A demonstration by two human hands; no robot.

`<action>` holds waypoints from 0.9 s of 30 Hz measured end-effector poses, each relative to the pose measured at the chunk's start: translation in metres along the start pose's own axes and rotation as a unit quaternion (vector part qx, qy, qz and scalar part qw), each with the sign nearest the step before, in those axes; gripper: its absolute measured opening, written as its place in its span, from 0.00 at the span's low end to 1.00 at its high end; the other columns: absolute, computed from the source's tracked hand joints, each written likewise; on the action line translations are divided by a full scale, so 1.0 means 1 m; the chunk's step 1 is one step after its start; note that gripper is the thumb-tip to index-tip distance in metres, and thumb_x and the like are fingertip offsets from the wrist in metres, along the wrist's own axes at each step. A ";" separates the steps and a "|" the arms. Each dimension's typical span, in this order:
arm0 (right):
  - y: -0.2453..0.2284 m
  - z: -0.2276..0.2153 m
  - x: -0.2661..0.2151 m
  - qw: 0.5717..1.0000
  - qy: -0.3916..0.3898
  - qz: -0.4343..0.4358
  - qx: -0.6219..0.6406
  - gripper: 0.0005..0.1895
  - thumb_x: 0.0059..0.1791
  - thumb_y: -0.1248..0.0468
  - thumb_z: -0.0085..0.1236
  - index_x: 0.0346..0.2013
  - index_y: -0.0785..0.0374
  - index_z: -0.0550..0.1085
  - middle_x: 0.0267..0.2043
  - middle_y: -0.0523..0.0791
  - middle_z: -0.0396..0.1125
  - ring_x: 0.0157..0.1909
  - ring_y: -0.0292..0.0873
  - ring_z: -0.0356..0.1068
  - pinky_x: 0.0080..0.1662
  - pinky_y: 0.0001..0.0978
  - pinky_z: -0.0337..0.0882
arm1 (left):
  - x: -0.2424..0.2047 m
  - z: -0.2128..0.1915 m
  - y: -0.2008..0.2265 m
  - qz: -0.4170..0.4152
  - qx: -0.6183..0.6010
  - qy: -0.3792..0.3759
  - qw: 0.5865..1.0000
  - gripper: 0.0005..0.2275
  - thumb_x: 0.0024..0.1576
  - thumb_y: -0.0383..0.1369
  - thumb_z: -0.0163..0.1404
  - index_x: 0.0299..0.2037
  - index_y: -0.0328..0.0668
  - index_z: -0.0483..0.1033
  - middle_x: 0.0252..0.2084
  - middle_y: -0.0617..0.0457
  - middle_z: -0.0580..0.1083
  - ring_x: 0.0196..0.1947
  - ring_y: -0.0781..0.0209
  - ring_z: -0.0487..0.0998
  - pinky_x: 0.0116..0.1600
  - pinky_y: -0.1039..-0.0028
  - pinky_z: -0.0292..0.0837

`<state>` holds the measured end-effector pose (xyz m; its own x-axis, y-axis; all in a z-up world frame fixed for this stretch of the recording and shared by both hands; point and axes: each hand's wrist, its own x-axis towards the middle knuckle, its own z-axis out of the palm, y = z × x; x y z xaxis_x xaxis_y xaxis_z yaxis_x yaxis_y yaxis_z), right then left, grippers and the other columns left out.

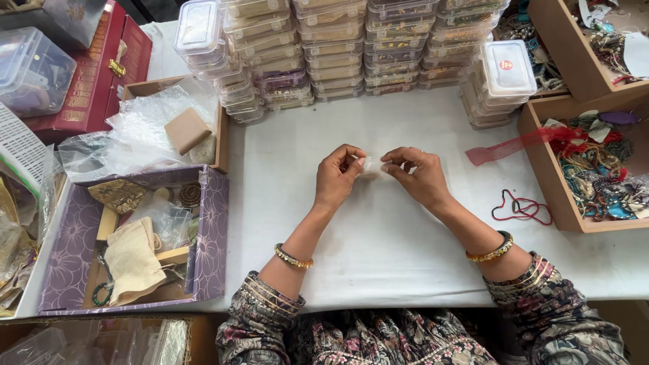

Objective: The person organizes jewelry by folding a gold-patterned fabric and placing it into a small plastic container, which is then stacked with others. They also handle a beaded necklace, separating a pendant from the chain and placing the components into a box.

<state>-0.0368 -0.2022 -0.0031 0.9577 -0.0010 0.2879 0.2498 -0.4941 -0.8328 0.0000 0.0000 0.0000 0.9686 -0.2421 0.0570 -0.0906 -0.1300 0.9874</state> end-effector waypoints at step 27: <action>0.022 0.005 0.003 0.984 -0.085 0.096 0.127 0.15 0.47 0.68 0.66 0.48 0.69 0.79 0.41 0.43 0.78 0.43 0.33 0.76 0.46 0.26 0.79 | 0.004 -0.007 0.009 -0.001 0.055 -0.099 0.994 0.13 0.50 0.30 0.65 0.43 0.39 0.78 0.34 0.57 0.80 0.32 0.72 0.77 0.40 0.78 0.76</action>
<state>-0.0278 -0.2089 -0.0230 0.9954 0.0827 0.0485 0.0689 -0.2651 -0.9618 0.0043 0.0045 0.0100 0.9053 -0.4245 0.0140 -0.1237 -0.2319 0.9648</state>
